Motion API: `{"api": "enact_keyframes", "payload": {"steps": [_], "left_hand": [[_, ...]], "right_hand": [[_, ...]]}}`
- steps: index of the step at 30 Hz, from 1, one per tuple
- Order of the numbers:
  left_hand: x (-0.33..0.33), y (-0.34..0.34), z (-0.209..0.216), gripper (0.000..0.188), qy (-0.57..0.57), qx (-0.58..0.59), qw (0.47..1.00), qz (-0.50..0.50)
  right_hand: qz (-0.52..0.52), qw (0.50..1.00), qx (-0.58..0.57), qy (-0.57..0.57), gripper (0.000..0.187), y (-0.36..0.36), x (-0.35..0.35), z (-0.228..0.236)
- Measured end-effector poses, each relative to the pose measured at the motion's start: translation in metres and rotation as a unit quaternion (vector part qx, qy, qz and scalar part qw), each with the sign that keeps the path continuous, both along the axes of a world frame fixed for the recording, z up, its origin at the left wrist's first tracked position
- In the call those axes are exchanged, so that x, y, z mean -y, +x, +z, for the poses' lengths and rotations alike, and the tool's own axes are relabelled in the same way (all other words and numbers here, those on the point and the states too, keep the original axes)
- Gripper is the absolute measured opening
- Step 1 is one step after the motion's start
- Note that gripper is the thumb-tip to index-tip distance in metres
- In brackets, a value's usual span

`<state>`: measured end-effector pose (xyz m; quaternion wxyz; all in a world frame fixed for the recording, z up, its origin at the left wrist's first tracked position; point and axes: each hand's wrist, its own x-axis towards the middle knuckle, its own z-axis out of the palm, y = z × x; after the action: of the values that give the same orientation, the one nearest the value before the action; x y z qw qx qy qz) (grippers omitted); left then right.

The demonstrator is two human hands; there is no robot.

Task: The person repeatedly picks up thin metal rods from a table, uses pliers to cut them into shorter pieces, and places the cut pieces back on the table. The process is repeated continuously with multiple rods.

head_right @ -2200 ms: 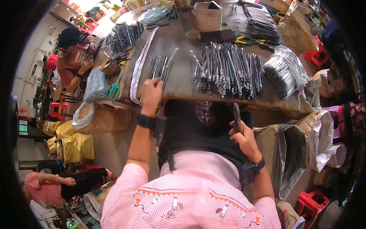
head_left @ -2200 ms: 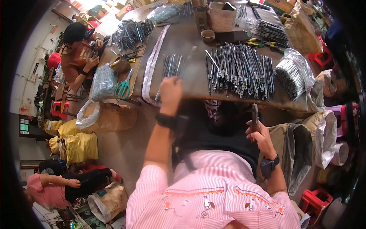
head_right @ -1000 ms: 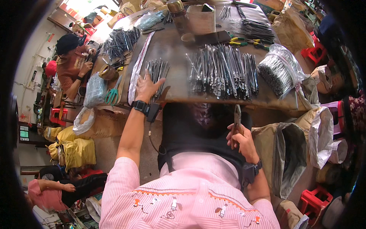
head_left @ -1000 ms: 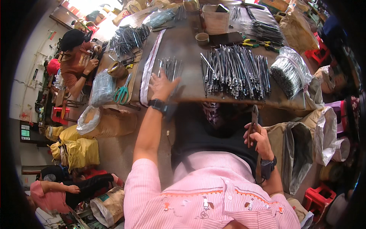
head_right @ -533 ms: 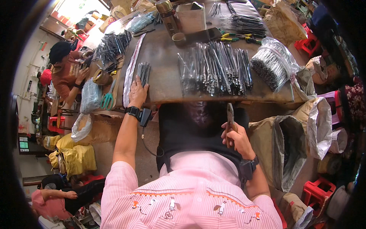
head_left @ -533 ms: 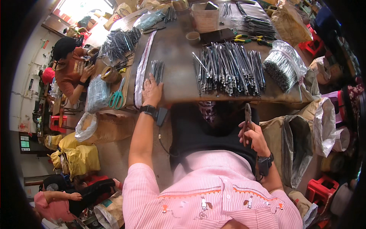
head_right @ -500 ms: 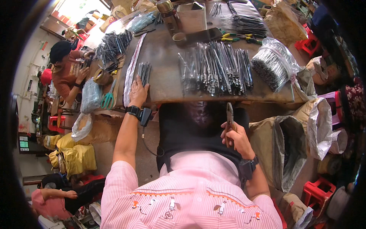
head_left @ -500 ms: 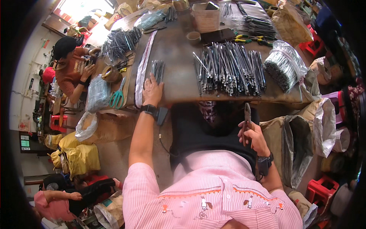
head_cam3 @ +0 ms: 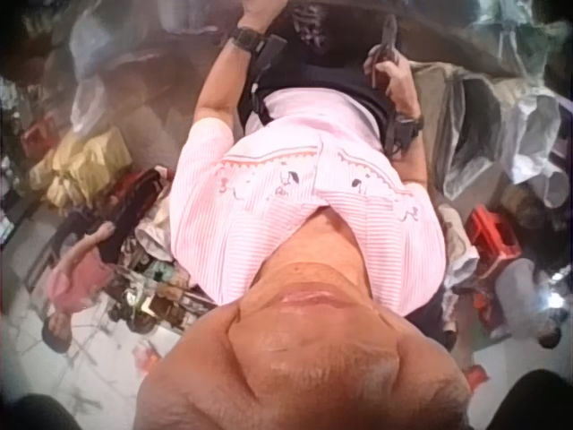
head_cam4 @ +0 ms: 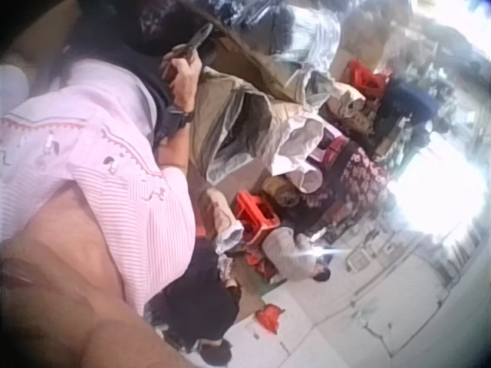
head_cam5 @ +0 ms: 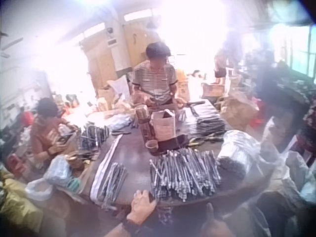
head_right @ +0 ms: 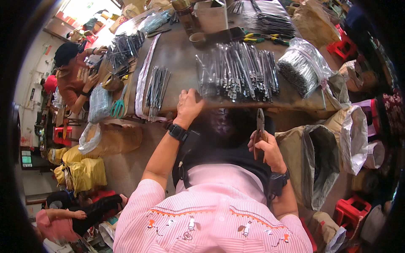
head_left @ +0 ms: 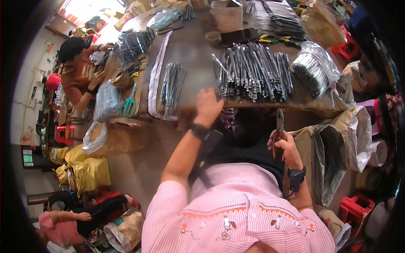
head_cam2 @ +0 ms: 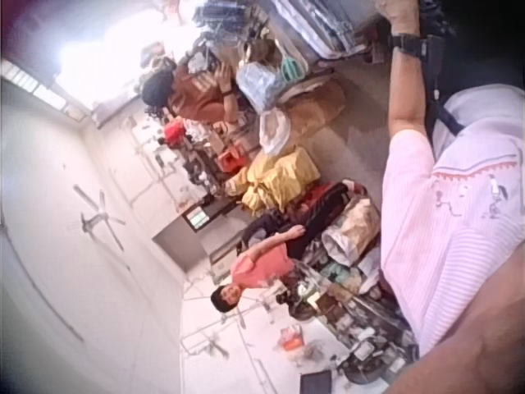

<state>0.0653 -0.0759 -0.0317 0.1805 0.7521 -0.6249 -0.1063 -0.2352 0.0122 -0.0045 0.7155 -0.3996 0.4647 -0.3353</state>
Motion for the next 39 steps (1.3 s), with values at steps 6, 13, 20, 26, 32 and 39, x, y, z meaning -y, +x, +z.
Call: {"api": "enact_keyframes", "payload": {"steps": [6,13,20,26,32,39], "left_hand": [[0.023,0.013,-0.007,0.028,-0.031,-0.068,0.997,0.016],[0.009,0.037,0.011,0.013,0.119,-0.719,0.681,0.063],[-0.019,0.035,0.031,0.005,0.146,-0.855,0.483,0.12],[-0.023,0.007,0.046,0.005,0.142,-0.859,0.47,0.145],[-0.051,0.018,0.054,0.006,0.097,-0.857,0.489,0.133],[-0.071,0.041,0.058,0.015,0.119,-0.833,0.512,0.172]], "right_hand": [[-0.094,0.994,0.048,-0.012,0.022,-0.038,0.003,-0.005],[-0.242,0.902,0.356,-0.038,0.028,-0.102,0.042,-0.033],[-0.356,0.903,0.23,-0.064,0.012,-0.13,0.092,-0.031],[-0.436,0.89,0.003,-0.134,0.01,-0.116,0.136,-0.023],[-0.454,0.885,0.059,-0.089,0.009,-0.131,0.129,-0.028],[-0.27,0.876,0.399,-0.014,0.012,-0.172,0.125,-0.023]]}}
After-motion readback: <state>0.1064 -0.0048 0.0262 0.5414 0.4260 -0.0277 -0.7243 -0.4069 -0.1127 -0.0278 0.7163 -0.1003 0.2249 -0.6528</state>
